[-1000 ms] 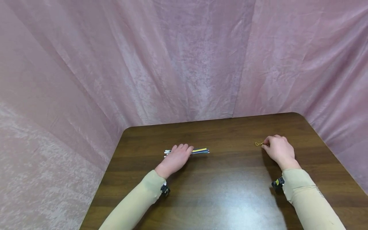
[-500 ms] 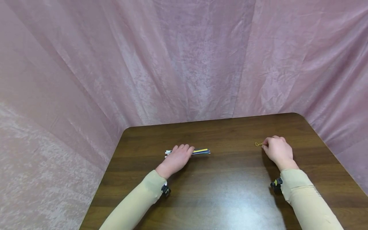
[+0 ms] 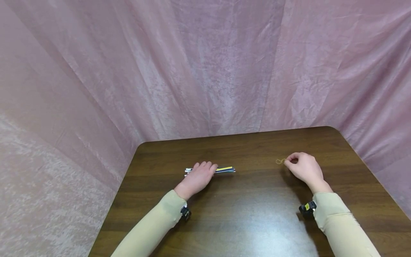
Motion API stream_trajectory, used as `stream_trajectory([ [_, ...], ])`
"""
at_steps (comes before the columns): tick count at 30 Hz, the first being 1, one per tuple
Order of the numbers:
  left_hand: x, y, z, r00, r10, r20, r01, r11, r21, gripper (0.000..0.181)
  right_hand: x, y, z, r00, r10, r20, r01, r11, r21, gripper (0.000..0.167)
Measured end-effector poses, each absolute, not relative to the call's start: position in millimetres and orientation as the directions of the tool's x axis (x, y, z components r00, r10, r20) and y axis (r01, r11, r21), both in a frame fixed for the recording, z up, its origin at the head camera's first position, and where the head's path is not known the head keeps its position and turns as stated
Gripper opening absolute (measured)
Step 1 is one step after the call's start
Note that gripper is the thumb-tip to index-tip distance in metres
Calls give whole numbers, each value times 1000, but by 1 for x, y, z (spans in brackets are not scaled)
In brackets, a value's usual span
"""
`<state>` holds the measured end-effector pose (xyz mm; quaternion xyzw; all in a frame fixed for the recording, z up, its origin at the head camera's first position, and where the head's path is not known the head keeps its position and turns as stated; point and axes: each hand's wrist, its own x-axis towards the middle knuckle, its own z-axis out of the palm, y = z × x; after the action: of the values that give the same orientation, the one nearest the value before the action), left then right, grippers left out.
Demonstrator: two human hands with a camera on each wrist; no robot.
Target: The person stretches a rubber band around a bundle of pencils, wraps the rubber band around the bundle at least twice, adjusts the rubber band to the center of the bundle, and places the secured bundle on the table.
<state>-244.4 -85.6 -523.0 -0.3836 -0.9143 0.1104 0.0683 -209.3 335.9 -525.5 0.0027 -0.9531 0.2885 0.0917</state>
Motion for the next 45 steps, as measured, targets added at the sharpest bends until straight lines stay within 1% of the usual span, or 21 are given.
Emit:
stream_trajectory([
  [9, -244, -83, -520, -705, 709, 19, 684, 686, -249, 19, -210, 320, -527, -978, 67, 196, -77, 763, -642, 11],
  [14, -244, -83, -520, -702, 712, 24, 683, 682, -260, 19, -212, 314, -526, -979, 31, 200, -114, 732, -671, 11],
  [21, -244, -81, -520, -703, 711, 16, 683, 682, -262, 22, -213, 304, -528, -988, -34, 153, -132, 705, -697, 18],
  [27, -244, -79, -518, -703, 711, 17, 682, 681, -267, 23, -213, 294, -530, -987, -81, 142, -159, 674, -722, 21],
  [33, -245, -75, -519, -692, 721, 35, 689, 675, -263, 21, -212, 281, -528, -989, -140, 50, -122, 573, -811, 32],
  [37, -244, -72, -518, -689, 724, 40, 693, 674, -255, 20, -213, 272, -529, -985, -172, 16, -110, 551, -827, 35],
  [41, -243, -69, -518, -686, 726, 46, 694, 672, -258, 21, -214, 265, -530, -983, -182, 24, -119, 537, -835, 32],
  [45, -242, -66, -517, -684, 728, 47, 694, 669, -266, 21, -214, 257, -530, -983, -172, 59, -145, 542, -828, 23],
])
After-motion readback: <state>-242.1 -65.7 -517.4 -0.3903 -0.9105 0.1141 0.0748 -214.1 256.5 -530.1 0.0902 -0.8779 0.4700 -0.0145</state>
